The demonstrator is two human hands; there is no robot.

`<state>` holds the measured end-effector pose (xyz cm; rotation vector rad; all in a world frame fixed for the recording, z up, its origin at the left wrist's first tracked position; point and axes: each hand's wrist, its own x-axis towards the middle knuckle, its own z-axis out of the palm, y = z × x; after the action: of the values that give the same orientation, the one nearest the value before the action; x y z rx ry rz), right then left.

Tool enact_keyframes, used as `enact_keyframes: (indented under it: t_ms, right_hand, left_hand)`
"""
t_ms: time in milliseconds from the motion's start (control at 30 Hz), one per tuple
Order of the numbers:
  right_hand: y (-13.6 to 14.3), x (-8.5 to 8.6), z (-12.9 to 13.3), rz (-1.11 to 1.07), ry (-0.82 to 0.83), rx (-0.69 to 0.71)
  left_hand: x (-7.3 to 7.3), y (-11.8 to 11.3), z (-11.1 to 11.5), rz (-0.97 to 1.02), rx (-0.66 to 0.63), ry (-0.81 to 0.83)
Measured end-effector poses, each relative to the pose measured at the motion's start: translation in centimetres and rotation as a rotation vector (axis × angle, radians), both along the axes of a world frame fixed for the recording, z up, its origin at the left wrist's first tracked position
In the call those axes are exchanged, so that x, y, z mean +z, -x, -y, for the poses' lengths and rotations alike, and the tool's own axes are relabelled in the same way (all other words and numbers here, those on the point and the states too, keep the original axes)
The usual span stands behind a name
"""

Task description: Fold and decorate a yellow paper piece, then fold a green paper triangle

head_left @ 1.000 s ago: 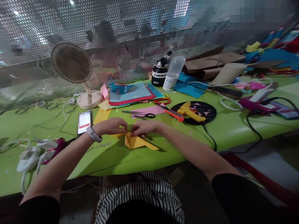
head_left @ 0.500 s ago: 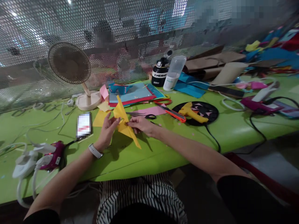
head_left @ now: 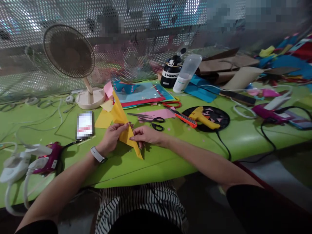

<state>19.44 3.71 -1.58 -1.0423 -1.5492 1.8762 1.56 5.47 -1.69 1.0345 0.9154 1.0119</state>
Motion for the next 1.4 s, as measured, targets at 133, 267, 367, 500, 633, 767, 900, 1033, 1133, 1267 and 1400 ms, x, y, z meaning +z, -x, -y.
enact_keyframes:
  t_ms: [133,267,367,500,633,767,900,1033,1133,1267,1400]
  right_hand:
    - [-0.4,0.2,0.3,0.036,0.055,0.091]
    - [-1.9,1.3,0.3,0.119,0.091,0.327]
    - [-2.9,2.1,0.0,0.183,-0.013,0.402]
    - [-2.9,1.6,-0.5,0.277,-0.644,-0.041]
    - [-2.0,0.5,-0.4,0.460,-1.314,-0.054]
    - [-1.4,-0.1,0.3,0.629,-1.654,0.075]
    - [-1.4,-0.8,0.5,0.677,-1.867,0.126]
    - [-1.6,-1.5,0.6,0.612,-2.018,0.168]
    - [-1.9,-2.1,1.0,0.615,-1.984,0.196]
    - [-2.1,-2.9,1.6,0.585,-1.891,0.161]
    - [-2.1,-2.9,1.6,0.523,-1.809,0.135]
  left_hand:
    - [0.2,0.3,-0.5,0.010,0.042,0.008]
    - [0.3,1.0,-1.3,0.027,0.124,-0.010]
    - [0.3,1.4,-1.5,0.019,0.146,0.004]
    - [0.3,1.4,-1.1,0.007,0.131,0.046]
    - [0.3,1.3,-0.7,0.010,0.105,0.045]
    - [-0.1,1.3,-0.8,0.021,0.074,0.037]
    - [-0.5,1.2,-0.8,-0.037,0.052,0.035]
    - [-0.7,1.0,-0.6,-0.115,-0.009,0.027]
    - [-0.6,0.7,-0.3,-0.217,-0.075,0.010]
    - [-0.2,0.5,-0.1,-0.366,-0.162,-0.067]
    - [0.1,0.8,-0.2,-0.406,-0.170,-0.093]
